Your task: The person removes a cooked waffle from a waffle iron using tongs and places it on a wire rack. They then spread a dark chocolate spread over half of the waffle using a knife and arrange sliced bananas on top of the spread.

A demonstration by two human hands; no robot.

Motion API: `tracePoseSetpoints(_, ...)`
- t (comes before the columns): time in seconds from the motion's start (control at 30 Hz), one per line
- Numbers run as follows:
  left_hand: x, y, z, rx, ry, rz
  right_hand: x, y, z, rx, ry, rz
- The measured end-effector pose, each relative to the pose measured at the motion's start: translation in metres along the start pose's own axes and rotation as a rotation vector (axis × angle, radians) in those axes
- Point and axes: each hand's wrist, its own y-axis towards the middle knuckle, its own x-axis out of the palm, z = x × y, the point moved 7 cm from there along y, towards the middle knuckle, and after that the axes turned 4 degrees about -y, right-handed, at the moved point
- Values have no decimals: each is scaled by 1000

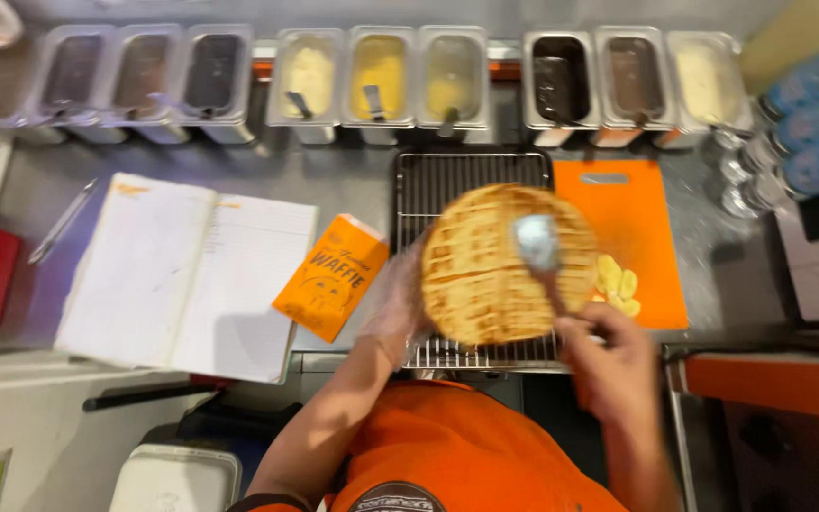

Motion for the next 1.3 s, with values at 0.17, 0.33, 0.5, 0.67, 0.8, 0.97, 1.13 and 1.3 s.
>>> tracePoseSetpoints(0.17, 32, 10, -59, -140, -290, -16, 39, -14, -30, -410, -290, 28)
tracePoseSetpoints(0.33, 24, -38, -28, 312, 397, -261, 17, -6, -29, -225, -363, -22)
tracePoseSetpoints(0.5, 11, -28, -79, -220, 464, -165, -25, 10, -27, -72, -474, -272)
tracePoseSetpoints(0.67, 10, -16, -70, 579, 899, -130, -100, 26, -5, 262, -452, -104)
tracePoseSetpoints(0.8, -7, 3, -120, 292, 566, -176, -111, 95, -28, -382, -855, 186)
tracePoseSetpoints(0.97, -17, -9, -163, -307, -578, -50, -88, 185, -21, -641, -1026, 243)
tracePoseSetpoints(1.13, -5, 13, -146, -355, -951, 6, -53, 191, -63, -740, -1079, 222)
tracePoseSetpoints(1.3, -2, 20, -130, -360, -1073, 48, 17, 180, -140, -1118, -1067, 239)
